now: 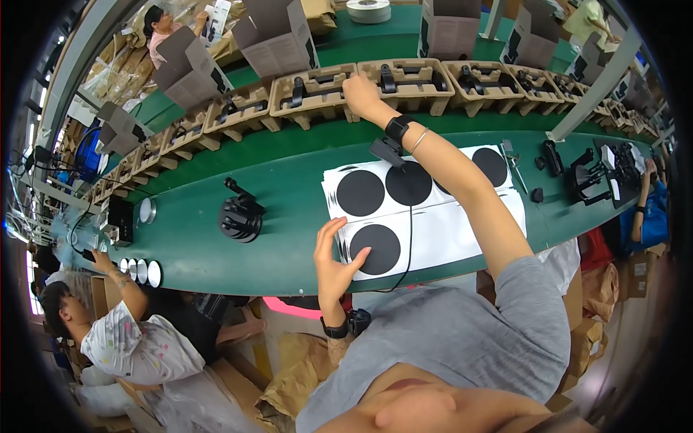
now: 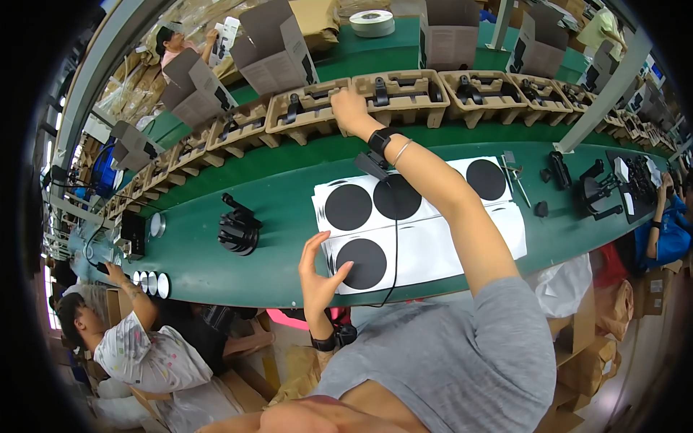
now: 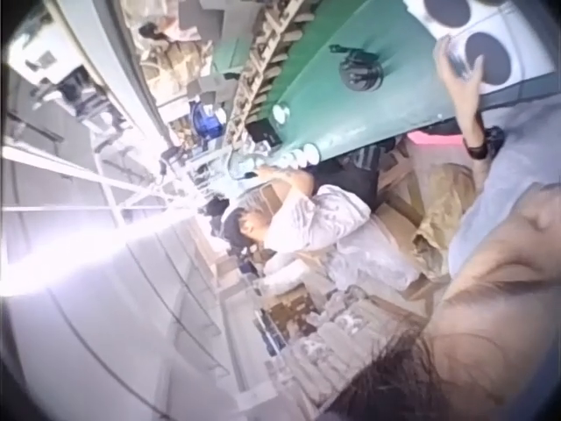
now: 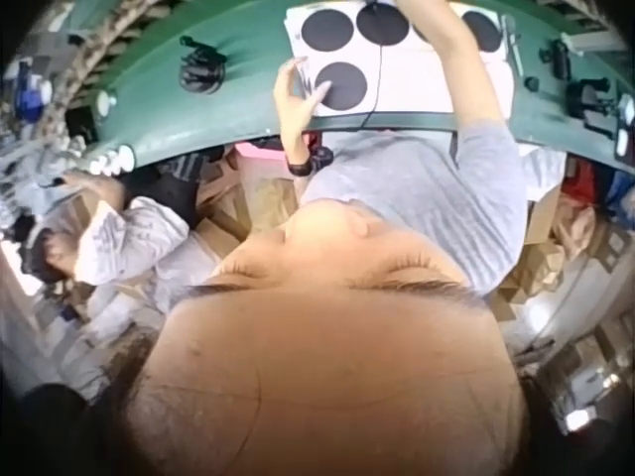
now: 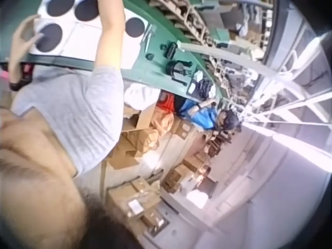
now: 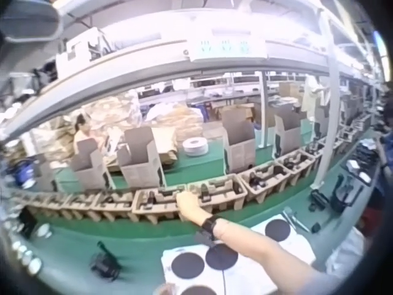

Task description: The person peels a circular pad from a sheet, presses it onto the base of a stand, and rubs it firmly before setting the stand aside to repeat the process.

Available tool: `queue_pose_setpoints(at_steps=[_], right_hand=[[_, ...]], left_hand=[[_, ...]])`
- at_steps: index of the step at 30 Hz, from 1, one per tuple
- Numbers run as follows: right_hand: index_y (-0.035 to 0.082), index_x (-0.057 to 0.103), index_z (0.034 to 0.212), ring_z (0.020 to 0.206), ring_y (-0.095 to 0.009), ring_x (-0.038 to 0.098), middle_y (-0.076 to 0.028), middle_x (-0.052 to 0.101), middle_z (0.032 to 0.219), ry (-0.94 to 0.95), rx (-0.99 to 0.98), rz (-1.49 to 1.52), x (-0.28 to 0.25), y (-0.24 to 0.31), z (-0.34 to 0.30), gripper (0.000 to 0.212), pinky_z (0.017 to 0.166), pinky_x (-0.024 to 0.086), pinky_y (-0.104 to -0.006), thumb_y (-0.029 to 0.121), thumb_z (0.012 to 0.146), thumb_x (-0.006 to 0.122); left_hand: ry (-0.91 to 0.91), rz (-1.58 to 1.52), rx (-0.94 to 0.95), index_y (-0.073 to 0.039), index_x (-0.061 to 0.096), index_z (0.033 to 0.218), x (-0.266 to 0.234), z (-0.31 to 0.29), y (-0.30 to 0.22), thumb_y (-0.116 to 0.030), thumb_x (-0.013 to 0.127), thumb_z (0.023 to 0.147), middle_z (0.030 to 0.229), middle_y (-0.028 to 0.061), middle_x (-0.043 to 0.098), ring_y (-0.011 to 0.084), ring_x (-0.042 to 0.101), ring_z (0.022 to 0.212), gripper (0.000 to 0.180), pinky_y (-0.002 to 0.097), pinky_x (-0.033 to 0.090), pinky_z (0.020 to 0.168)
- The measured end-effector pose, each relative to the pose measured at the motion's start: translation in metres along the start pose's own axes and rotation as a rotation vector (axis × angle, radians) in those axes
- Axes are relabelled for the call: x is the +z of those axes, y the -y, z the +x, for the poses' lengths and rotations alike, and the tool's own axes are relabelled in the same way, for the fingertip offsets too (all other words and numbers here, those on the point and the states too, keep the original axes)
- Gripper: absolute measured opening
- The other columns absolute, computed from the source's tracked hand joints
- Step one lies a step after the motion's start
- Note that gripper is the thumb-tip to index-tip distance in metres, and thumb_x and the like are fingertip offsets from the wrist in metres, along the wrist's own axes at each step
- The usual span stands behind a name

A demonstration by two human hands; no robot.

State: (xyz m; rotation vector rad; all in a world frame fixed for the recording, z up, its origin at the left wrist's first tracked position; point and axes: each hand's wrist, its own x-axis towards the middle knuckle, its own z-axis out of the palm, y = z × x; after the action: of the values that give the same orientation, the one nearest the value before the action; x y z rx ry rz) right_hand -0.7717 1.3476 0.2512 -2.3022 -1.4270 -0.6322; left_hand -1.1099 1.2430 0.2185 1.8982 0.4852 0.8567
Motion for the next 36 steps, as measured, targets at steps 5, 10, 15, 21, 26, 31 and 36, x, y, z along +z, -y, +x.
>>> queue_pose_setpoints(at_steps=[5,10,15,21,26,31,36], right_hand=[[-0.004,0.067,0.087,0.109,-0.038,0.048,-0.02,0.053,0.114,0.158,-0.002,-0.091,0.003,0.007,-0.008,0.035,0.088,0.045,-0.0503,0.03,0.089,0.057],[-0.002,0.067,0.097,0.101,-0.043,0.055,-0.024,0.059,0.105,0.236,-0.18,0.222,-0.057,0.024,-0.046,0.024,0.087,0.045,-0.0513,0.01,0.081,0.054],[-0.002,0.061,0.099,0.099,-0.03,0.054,-0.015,0.056,0.104,0.587,-0.341,0.413,-0.138,0.097,-0.2,0.029,0.077,0.051,-0.0385,-0.001,0.07,0.057],[-0.002,0.058,0.113,0.103,-0.03,0.049,-0.014,0.054,0.113,0.322,-0.261,0.424,-0.121,0.098,-0.264,0.046,0.084,0.048,-0.0365,0.0,0.067,0.06],[0.0,0.057,0.115,0.106,-0.032,0.048,-0.013,0.053,0.114,0.245,-0.232,0.4,-0.108,0.107,-0.272,0.045,0.087,0.045,-0.0396,0.002,0.07,0.058],[0.0,0.057,0.109,0.109,-0.033,0.047,-0.013,0.052,0.113,0.216,-0.284,0.484,-0.099,0.107,-0.267,0.039,0.087,0.045,-0.0402,0.002,0.07,0.057],[0.001,0.057,0.09,0.098,-0.031,0.052,-0.013,0.054,0.098,0.029,-0.242,0.678,-0.101,0.117,-0.26,0.025,0.084,0.044,-0.0399,-0.002,0.065,0.056]], left_hand=[[0.156,0.174,0.05,-0.003,0.046,0.13,-0.005,0.001,0.005,-0.012,0.083,0.06,0.132,0.0151,0.05,0.0362,0.037,0.132,0.079,0.0438,0.034,0.105],[0.187,0.149,0.018,-0.003,0.043,0.133,-0.013,-0.007,0.007,-0.015,0.084,0.06,0.136,0.0143,0.046,0.0357,0.031,0.135,0.085,0.0446,0.031,0.107],[0.183,0.077,-0.045,-0.005,0.038,0.138,-0.017,-0.016,0.014,-0.021,0.088,0.051,0.137,0.0141,0.046,0.0323,0.031,0.136,0.101,0.0474,0.028,0.109],[0.298,0.166,-0.092,-0.005,0.028,0.143,-0.014,-0.027,0.016,-0.026,0.09,0.046,0.137,0.0142,0.047,0.0315,0.034,0.135,0.117,0.0548,0.023,0.109],[0.277,0.128,-0.11,-0.004,0.027,0.143,-0.013,-0.031,0.026,-0.033,0.09,0.044,0.136,0.013,0.049,0.0307,0.037,0.133,0.121,0.0547,0.023,0.108],[0.277,0.334,-0.028,-0.006,0.04,0.137,-0.02,-0.03,0.032,-0.037,0.088,0.047,0.133,0.0119,0.052,0.0309,0.045,0.127,0.107,0.0523,0.026,0.108],[0.246,0.359,-0.055,-0.008,0.047,0.133,-0.031,-0.033,0.034,-0.039,0.087,0.046,0.133,0.0096,0.053,0.029,0.041,0.131,0.1,0.0549,0.024,0.108]])
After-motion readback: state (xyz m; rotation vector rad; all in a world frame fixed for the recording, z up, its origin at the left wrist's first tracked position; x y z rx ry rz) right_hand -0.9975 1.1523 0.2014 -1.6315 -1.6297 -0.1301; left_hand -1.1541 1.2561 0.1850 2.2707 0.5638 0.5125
